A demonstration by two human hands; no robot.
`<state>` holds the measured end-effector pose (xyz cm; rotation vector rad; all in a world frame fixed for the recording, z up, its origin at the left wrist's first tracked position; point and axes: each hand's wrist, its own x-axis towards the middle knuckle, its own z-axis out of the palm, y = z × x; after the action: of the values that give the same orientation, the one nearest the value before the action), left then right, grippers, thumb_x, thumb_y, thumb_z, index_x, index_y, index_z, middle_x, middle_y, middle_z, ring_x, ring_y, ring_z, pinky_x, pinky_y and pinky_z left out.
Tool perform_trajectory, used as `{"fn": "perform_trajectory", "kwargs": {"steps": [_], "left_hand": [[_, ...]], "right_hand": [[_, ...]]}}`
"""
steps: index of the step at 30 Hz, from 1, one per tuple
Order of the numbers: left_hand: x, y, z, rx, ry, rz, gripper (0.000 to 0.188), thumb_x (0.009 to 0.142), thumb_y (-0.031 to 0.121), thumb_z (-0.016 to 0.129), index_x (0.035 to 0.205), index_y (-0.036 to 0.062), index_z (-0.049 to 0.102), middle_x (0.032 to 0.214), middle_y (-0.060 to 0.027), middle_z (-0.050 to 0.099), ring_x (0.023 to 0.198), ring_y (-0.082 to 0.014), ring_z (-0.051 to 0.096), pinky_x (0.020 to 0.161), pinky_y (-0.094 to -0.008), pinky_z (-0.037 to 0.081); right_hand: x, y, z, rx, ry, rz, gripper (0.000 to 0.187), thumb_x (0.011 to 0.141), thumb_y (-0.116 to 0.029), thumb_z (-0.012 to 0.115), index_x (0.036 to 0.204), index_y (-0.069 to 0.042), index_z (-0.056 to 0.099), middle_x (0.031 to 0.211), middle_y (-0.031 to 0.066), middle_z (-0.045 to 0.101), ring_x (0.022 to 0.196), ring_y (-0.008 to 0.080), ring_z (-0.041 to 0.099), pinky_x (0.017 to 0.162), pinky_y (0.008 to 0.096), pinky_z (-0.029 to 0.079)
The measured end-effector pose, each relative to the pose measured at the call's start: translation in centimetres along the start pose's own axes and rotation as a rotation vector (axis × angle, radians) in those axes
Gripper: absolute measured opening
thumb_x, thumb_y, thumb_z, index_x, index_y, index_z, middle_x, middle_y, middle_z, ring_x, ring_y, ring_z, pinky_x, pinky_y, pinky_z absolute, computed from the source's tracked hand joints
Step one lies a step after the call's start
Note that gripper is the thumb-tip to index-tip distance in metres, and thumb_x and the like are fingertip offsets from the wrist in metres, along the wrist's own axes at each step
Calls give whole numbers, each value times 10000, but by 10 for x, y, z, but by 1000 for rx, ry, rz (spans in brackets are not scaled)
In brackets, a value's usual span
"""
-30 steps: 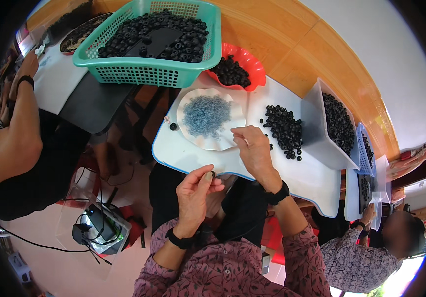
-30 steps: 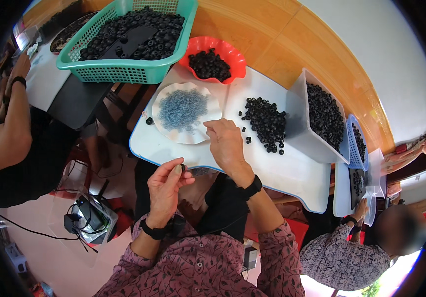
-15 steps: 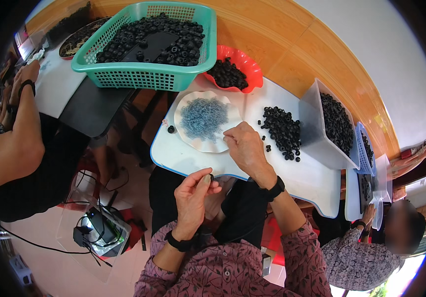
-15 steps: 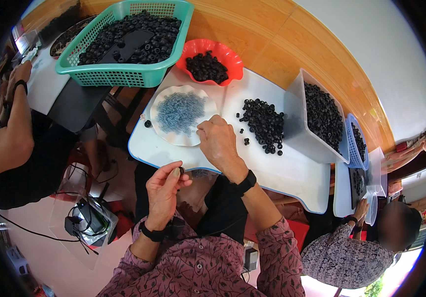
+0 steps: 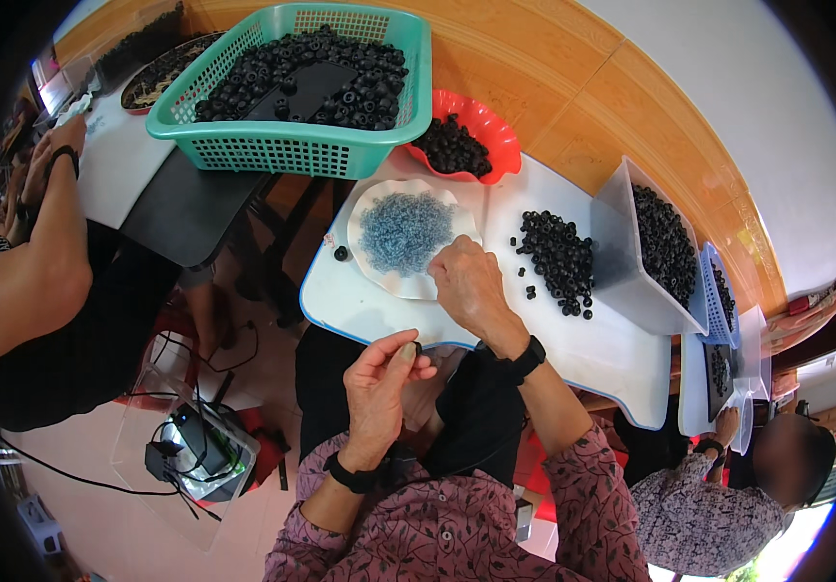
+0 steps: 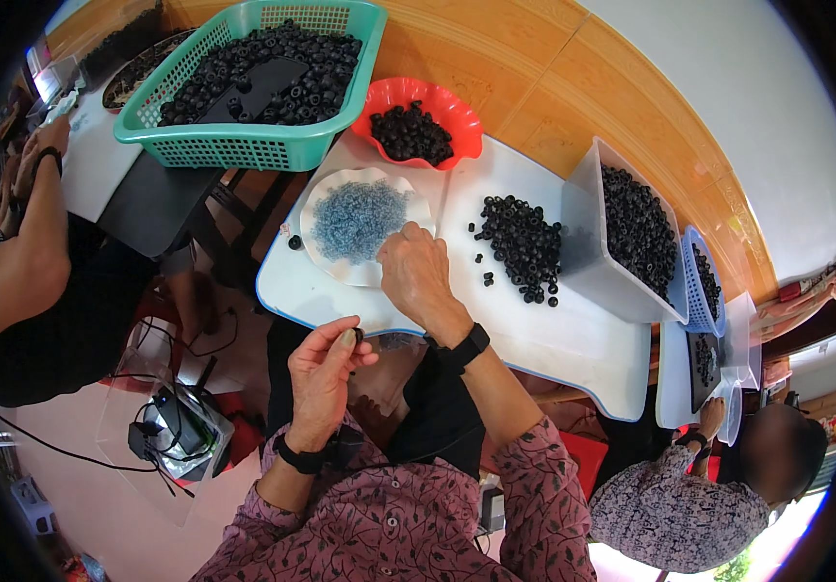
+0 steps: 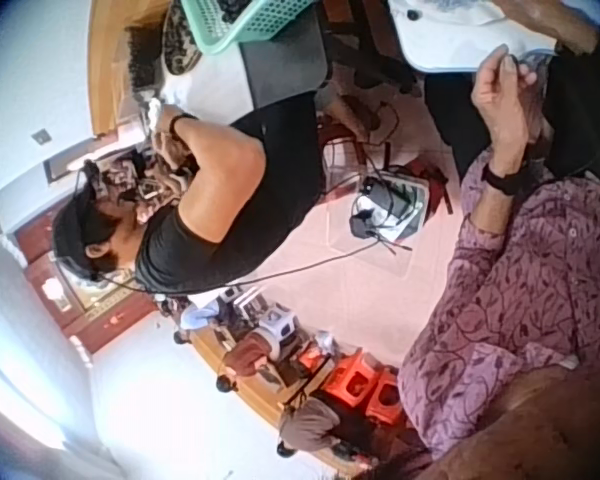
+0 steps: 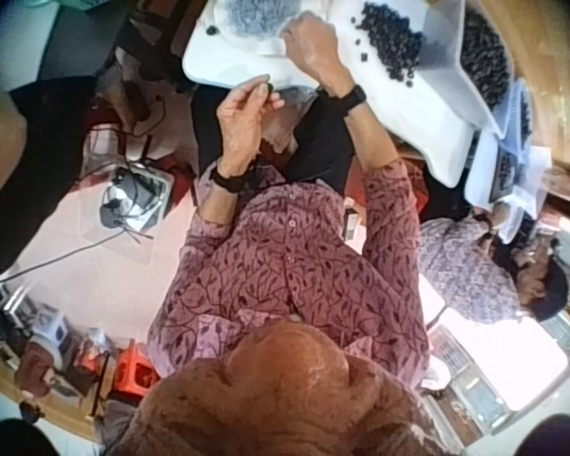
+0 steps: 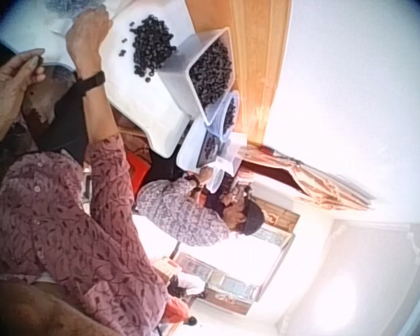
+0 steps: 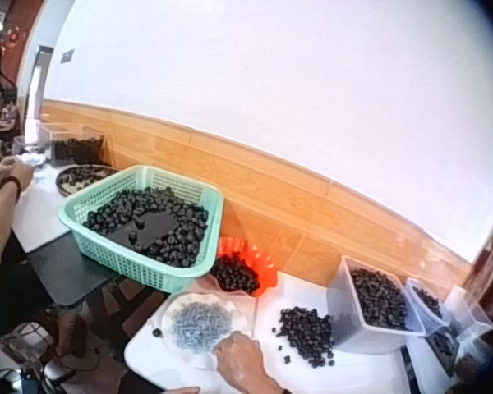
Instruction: Sorting and processing small black plastic beads or components into containers.
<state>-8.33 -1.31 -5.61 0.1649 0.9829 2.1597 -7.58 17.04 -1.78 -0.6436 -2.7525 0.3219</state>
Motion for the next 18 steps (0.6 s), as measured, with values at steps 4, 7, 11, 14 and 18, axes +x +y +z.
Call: {"fn": "perform_trajectory", "kwargs": {"steps": [4,7,11,14,18], "left_hand": [[-1,1,1,-33,19,-29,213,934,38,559,1126,-43,602,923,-83,636,810,-151,643,751,-308,580],[-1,2,2,-79,-21,-48,218,935,25,551,1131,-59,593,956,-104,635,817,-156,657,770,-296,581],[-3,6,10,-101,-60,-71,217,940,39,547,1135,-42,597,959,-99,638,833,-164,647,769,-319,582],[-3,11,18,-139,-103,-90,240,944,44,540,1162,-43,588,976,-106,638,856,-173,645,790,-327,574],[-4,14,29,-259,-221,-102,271,953,37,522,1204,-59,558,1040,-103,622,928,-169,625,861,-331,545]], "right_hand": [[-4,7,-6,44,17,-15,121,818,-101,607,814,-2,677,919,187,608,817,364,592,728,427,472],[-13,9,-15,129,67,57,127,853,-92,580,892,3,654,932,191,614,807,358,597,728,406,471],[-32,12,-31,430,68,128,127,906,-101,549,937,15,590,847,134,600,745,212,572,689,312,453],[-51,-3,-57,606,-22,172,118,922,-94,531,932,19,562,853,126,581,768,193,560,710,296,451],[-78,-12,-73,800,-9,123,79,930,-61,512,932,14,537,938,127,571,839,213,570,757,308,464]]}}
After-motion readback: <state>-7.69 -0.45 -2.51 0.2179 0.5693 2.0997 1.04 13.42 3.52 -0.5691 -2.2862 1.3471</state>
